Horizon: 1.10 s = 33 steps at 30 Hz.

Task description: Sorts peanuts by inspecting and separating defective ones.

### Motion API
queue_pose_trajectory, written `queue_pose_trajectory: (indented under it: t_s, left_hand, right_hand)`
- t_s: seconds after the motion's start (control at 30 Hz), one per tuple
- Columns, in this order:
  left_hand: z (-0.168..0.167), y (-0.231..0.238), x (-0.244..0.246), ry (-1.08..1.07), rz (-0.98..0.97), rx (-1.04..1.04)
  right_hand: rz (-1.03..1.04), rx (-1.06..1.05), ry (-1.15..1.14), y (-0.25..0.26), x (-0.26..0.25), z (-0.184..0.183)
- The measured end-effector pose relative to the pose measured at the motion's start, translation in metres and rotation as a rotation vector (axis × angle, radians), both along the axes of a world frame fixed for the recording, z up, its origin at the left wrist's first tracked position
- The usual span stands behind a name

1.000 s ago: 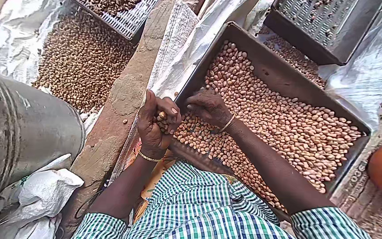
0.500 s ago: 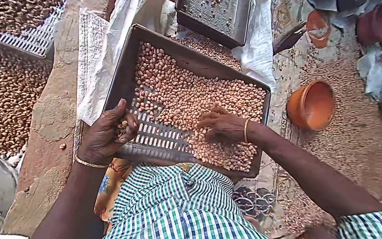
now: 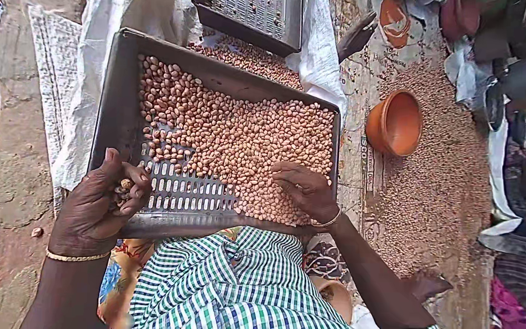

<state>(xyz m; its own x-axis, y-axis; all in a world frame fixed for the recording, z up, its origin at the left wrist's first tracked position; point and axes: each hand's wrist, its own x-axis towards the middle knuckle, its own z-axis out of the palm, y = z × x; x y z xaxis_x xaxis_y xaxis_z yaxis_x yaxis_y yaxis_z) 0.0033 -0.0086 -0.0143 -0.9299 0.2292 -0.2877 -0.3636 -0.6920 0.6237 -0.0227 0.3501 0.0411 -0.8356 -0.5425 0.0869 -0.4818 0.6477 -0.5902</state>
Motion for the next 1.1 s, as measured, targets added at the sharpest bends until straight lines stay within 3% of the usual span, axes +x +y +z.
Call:
queue_pose_trajectory:
  t_s: [0.07, 0.17, 0.33, 0.63, 0.73, 0.83, 0.9, 1.0, 1.1]
  left_hand:
    - [0.001, 0.002, 0.000, 0.004, 0.002, -0.036]
    - [0.000, 0.002, 0.000, 0.018, -0.001, -0.042]
    - [0.001, -0.002, 0.001, -0.002, -0.013, 0.034]
    - [0.002, -0.001, -0.001, 0.009, -0.036, 0.029]
    - [0.001, -0.001, -0.001, 0.008, -0.028, 0.035]
    - [0.002, -0.001, -0.001, -0.007, -0.059, 0.046]
    - [0.007, 0.005, -0.004, -0.083, -0.201, -0.034]
    - [0.012, 0.010, -0.012, -0.239, -0.442, -0.029]
    - [0.011, 0.002, -0.012, -0.334, -0.477, 0.156]
  right_hand:
    - [-0.278, 0.096, 0.149, 0.010, -0.004, -0.002]
    - [-0.329, 0.191, 0.188, 0.014, -0.008, -0.024]
    - [-0.515, -0.342, 0.032, 0.013, -0.015, -0.018]
    - [-0.300, 0.180, 0.149, 0.006, -0.004, -0.029]
    - [-0.350, 0.067, 0.189, 0.006, -0.006, -0.035]
    - [-0.520, -0.345, 0.136, -0.019, -0.007, -0.017]
    - [-0.380, -0.496, 0.126, -0.064, 0.001, -0.002]
    - [-0.133, -0.366, 0.071, -0.103, -0.001, 0.003]
    - [-0.286, -0.084, 0.167, -0.061, -0.038, -0.005]
